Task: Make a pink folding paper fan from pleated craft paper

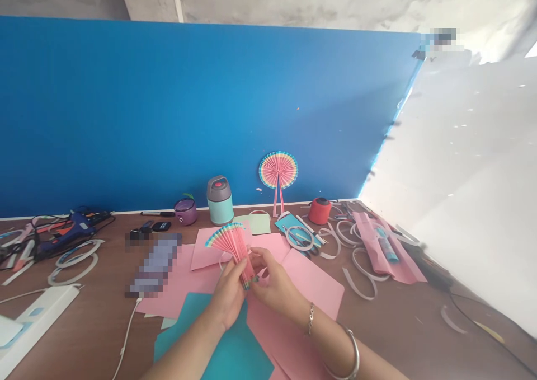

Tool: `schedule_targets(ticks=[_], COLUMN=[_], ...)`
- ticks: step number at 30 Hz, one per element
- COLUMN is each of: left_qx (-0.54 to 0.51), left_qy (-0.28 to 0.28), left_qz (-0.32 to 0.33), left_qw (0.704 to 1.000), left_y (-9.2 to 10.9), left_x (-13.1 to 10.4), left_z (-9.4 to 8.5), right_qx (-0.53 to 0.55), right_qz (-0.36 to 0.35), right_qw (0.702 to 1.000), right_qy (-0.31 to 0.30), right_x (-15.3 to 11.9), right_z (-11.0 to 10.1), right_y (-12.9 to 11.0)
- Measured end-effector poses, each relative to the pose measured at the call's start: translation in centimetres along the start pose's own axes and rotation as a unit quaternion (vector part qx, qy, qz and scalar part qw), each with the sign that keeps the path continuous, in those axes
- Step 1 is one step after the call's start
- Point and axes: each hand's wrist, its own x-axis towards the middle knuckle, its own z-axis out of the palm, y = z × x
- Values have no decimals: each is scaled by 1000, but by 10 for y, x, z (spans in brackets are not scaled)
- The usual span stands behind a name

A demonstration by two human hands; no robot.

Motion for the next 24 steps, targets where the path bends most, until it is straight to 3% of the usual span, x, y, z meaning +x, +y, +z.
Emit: schedule_targets(ticks=[5, 12, 17, 24], left_qx=[3, 208, 234, 253], left_qy=[20, 40, 23, 39], left_qz=[-4, -34, -33, -52], left_qw=[1000, 977, 971, 965], left_y=[7, 24, 31, 25], left_x=[3, -4, -5, -1], left_z=[0, 0, 3, -3], right_qx=[26, -38, -51, -7], right_qz=[-8, 0, -2, -4], right_qw=[1000, 999, 998, 1000], right_qy=[-14, 25, 36, 4], right_x=[0, 3, 4, 4], right_z=[-3, -8, -12, -13], right_y=[0, 8, 10, 9])
